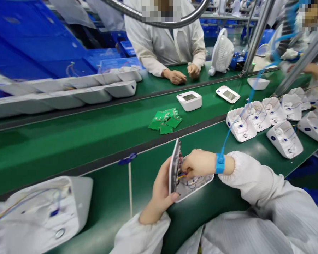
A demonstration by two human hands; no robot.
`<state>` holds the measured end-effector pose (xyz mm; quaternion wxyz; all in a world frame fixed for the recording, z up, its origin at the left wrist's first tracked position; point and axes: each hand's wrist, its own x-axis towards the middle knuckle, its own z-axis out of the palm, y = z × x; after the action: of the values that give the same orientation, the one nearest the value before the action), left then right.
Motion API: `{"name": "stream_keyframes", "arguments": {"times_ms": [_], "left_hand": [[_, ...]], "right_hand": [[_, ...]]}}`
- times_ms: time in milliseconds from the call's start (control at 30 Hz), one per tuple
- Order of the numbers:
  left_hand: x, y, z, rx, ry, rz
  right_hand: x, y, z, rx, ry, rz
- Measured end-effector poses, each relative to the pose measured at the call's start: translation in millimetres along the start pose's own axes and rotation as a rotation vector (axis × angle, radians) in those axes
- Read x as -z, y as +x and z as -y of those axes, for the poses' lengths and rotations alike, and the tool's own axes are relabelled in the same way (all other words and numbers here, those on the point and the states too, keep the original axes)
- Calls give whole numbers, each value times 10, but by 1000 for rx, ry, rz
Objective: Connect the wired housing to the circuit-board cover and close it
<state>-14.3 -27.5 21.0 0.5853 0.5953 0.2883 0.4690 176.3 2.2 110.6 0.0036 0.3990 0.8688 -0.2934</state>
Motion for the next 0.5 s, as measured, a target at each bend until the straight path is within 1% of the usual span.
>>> {"name": "stream_keyframes", "arguments": {"times_ms": [100,200,267,333,433,500], "left_hand": [[-27,19,-40,-28,13,45],[-30,26,-44,-82,91,68],[-19,22,-22,-95,144,75],[-6,18,6,-97,186,91],[1,24,9,-141,290,141],[-4,34,-38,-208,428,190]], "right_hand": [[-48,-1,-41,27,-164,-35],[-89,-12,-109,68,-289,-128],[-105,-21,-147,40,-327,-188],[-114,-26,-171,-16,-338,-212],[-137,-17,-191,-74,-338,-197],[-169,0,-208,-96,-321,-182]]}}
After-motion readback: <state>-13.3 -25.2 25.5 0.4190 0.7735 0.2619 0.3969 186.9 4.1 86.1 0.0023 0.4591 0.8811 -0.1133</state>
